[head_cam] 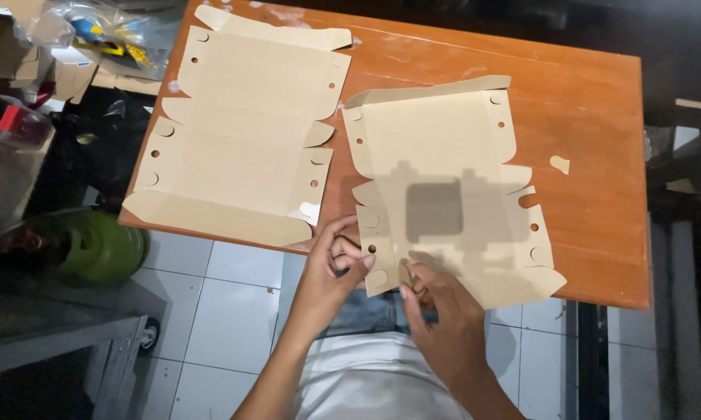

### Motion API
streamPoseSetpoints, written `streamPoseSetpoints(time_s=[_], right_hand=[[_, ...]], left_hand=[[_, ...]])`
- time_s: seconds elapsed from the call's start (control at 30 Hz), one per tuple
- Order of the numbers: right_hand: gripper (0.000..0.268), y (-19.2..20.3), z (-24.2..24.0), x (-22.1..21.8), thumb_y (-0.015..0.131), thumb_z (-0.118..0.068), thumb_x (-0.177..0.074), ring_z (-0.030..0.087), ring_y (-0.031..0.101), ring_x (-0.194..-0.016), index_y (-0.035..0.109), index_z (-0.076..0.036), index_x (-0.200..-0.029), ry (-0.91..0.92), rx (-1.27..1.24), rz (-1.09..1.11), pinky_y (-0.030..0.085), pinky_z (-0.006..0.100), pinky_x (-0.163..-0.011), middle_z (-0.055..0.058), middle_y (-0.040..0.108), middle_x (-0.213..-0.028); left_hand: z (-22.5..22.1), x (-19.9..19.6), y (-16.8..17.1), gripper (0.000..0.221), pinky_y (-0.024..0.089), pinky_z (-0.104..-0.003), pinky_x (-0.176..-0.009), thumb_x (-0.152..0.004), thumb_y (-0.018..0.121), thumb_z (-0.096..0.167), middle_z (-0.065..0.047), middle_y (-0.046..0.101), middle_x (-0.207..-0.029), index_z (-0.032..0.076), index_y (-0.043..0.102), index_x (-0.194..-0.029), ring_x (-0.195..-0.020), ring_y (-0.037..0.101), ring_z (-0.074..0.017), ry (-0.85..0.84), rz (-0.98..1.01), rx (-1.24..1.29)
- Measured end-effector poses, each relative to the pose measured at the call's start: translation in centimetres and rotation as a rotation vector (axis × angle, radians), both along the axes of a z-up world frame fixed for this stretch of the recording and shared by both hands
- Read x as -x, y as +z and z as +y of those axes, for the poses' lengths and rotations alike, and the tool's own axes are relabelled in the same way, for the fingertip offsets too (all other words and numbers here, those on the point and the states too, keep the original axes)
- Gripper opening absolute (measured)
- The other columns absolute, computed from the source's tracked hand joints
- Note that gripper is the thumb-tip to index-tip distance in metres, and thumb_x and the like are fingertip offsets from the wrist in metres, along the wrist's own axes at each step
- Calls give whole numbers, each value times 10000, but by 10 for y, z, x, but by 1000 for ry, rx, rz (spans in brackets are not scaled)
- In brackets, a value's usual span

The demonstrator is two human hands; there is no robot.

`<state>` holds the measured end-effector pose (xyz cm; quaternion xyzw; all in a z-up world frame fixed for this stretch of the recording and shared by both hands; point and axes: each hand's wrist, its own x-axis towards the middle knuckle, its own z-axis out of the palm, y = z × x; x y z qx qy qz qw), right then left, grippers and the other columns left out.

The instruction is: The person assembles two flat cardboard box blanks into finished boxes by hand. They fold the side flaps, interlock the tabs into slots, and press the seams to form each box, then place the completed boxes on a nearby shelf.

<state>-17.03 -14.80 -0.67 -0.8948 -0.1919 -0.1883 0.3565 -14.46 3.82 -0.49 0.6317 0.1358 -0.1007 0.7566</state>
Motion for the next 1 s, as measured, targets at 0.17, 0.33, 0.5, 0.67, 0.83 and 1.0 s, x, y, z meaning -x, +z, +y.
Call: streamPoseSetpoints(time_s=[0.17, 0.33, 0.5, 0.67, 0.83, 1.0], right_hand=[[137, 10, -4, -15, 612, -133, -998, 189, 694, -847, 715, -75, -1067, 49, -34, 150, 546, 309, -755, 41, 751, -1004], [269, 15, -4, -21, 520, -149, -1036, 192, 715, -989, 697, -123, -1237, -34, 35, 246, 554, 312, -817, 30, 742, -1178], [277, 13, -5, -23, 534, 59, -942, 182, 698, -980, 757, -51, -1066, 80, -71, 224, 547, 291, -846, 49, 683, -1046], [329, 44, -19, -25, 675, -138, -931, 185, 715, -1030, 679, -92, -1256, 170, -12, 360, 559, 286, -818, 70, 740, -1126], [464, 46, -24, -29, 682, -82, -937, 191, 716, -1114, 623, -108, -1396, 248, 81, 429, 517, 310, -905, 51, 736, -1146], [447, 48, -22, -36, 634, -176, -966, 170, 733, -1048, 628, -100, -1406, 275, 42, 589, 511, 276, -895, 53, 760, -1144]], left_hand=[[-6, 2, -1, 670, 644, -335, -621, -859, 739, 168, -75, 645, -874, 177, 440, -1458, -800, 657, -113, -86, 64, 55], [-8, 6, -2, 677, 720, -382, -702, -886, 690, 55, -91, 577, -810, 197, 408, -1485, -772, 640, -135, -171, 62, 25], [-9, 7, -2, 470, 699, -380, -731, -904, 687, 30, -115, 669, -818, 124, 445, -1296, -779, 718, -205, -148, 75, 143], [-22, 13, -31, 385, 671, -380, -715, -925, 703, 69, -135, 677, -840, 121, 423, -1185, -783, 673, -160, -16, -143, 343], [-27, 9, -23, 341, 659, -372, -745, -942, 684, 56, -146, 690, -872, 111, 416, -1146, -788, 683, -181, -50, -123, 381], [-26, 7, -25, 301, 636, -337, -697, -952, 633, 48, -114, 611, -900, 94, 426, -1166, -815, 621, -151, -99, -59, 326]])
